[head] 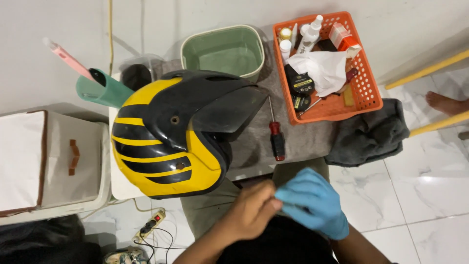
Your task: The person uses a screwdriver to remove screws from a motorcycle helmet, detaches the plastic visor, and pulls out the interior fabric padding by hand.
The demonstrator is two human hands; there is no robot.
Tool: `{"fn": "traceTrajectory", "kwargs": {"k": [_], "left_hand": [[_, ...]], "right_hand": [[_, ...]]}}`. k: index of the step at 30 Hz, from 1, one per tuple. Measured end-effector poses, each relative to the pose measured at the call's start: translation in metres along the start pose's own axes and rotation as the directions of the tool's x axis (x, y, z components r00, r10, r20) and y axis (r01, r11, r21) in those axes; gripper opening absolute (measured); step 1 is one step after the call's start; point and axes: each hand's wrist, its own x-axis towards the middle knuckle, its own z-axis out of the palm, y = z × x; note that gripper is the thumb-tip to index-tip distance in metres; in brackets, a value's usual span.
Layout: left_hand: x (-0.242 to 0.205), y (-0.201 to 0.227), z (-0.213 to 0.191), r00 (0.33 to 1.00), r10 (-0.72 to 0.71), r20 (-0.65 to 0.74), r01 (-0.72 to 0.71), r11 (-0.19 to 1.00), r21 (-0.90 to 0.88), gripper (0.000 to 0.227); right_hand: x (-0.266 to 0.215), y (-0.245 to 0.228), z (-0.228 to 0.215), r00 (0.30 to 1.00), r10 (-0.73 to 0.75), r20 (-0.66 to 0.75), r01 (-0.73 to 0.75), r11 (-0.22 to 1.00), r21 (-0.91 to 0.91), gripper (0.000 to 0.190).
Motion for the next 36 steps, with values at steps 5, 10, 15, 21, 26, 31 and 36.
{"fn": "traceTrajectory", "kwargs": {"k": [5,10,15,21,26,31,36], "left_hand": [[0.016,-0.023,0.003,0.996,-0.089,-0.013,0.088,0.995,-0.052,0.033],[0.028,-0.041,0.006,0.979,-0.203,-0.014,0.2,0.972,-0.121,0.04],[0.02,-0.048,-0.009,0.989,-0.146,-0.008,0.146,0.989,-0.019,0.036],[-0.011,-0.061,-0.015,0.987,0.003,-0.159,0.039,0.965,0.258,0.038],[-0.049,-0.07,-0.015,0.97,0.06,-0.236,0.002,0.967,0.254,0.04],[-0.097,-0.104,-0.012,0.925,-0.103,-0.366,0.17,0.973,0.155,0.041],[-0.084,-0.091,-0.021,0.896,0.167,-0.411,0.013,0.916,0.4,0.035]], "right_hand": [[-0.005,0.022,0.013,0.988,0.097,-0.122,-0.097,0.995,0.004,0.022],[-0.004,0.039,0.006,0.957,0.204,-0.207,-0.202,0.979,0.028,0.017],[0.011,0.116,-0.086,0.849,0.51,-0.135,-0.474,0.624,-0.621,0.022],[0.001,0.288,-0.121,0.772,0.634,0.057,-0.138,0.254,-0.957,0.017],[0.071,0.253,-0.106,0.33,0.941,0.079,-0.29,0.181,-0.94,0.031],[0.072,0.258,-0.101,0.308,0.945,0.109,-0.276,0.198,-0.941,0.028],[0.06,0.27,-0.098,0.343,0.922,0.181,-0.309,0.293,-0.905,0.027]]}}
